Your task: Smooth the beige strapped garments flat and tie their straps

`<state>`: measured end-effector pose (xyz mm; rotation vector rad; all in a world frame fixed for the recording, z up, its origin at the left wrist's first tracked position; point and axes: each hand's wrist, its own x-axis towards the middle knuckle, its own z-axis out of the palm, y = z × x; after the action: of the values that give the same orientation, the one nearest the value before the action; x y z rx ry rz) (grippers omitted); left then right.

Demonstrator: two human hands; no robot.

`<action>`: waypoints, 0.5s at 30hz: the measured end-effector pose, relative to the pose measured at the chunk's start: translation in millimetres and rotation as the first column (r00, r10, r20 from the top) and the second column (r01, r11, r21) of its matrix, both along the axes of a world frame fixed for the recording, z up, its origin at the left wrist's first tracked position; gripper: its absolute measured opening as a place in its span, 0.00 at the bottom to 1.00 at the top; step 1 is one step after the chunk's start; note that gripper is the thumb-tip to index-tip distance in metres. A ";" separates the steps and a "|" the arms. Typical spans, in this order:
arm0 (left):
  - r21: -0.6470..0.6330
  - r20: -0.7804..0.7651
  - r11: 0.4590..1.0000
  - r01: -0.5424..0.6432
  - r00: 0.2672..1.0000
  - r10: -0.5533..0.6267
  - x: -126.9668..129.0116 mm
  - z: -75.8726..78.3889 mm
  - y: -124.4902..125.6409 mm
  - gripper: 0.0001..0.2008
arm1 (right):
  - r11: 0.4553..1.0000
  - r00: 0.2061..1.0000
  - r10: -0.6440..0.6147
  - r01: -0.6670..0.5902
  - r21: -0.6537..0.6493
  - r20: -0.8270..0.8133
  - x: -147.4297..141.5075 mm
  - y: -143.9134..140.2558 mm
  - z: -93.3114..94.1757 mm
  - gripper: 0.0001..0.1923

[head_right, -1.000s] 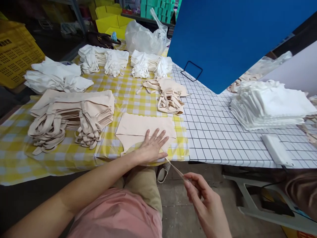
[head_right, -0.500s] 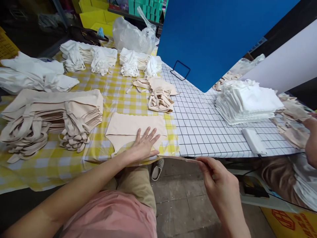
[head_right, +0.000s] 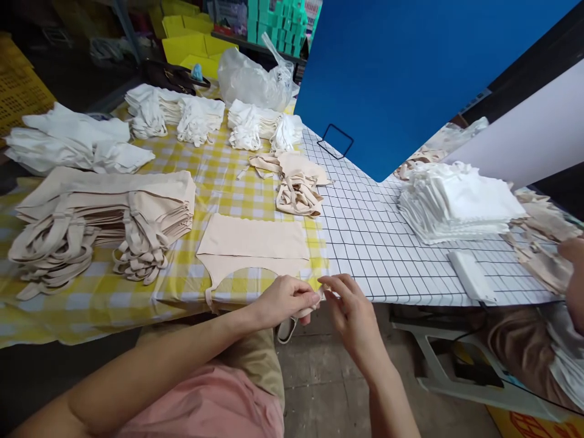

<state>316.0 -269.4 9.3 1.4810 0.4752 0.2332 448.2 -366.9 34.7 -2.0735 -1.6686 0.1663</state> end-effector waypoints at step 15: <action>0.630 -0.097 0.766 -0.125 0.967 0.238 -11.3 -23.7 41.0 0.08 | 0.987 0.991 -0.013 0.034 0.155 -0.136 -13.3 30.0 -47.0 0.08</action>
<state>304.7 -228.5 -14.4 2.1204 0.7310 0.4517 434.9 -336.9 -12.3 -1.9212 -1.5260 0.1581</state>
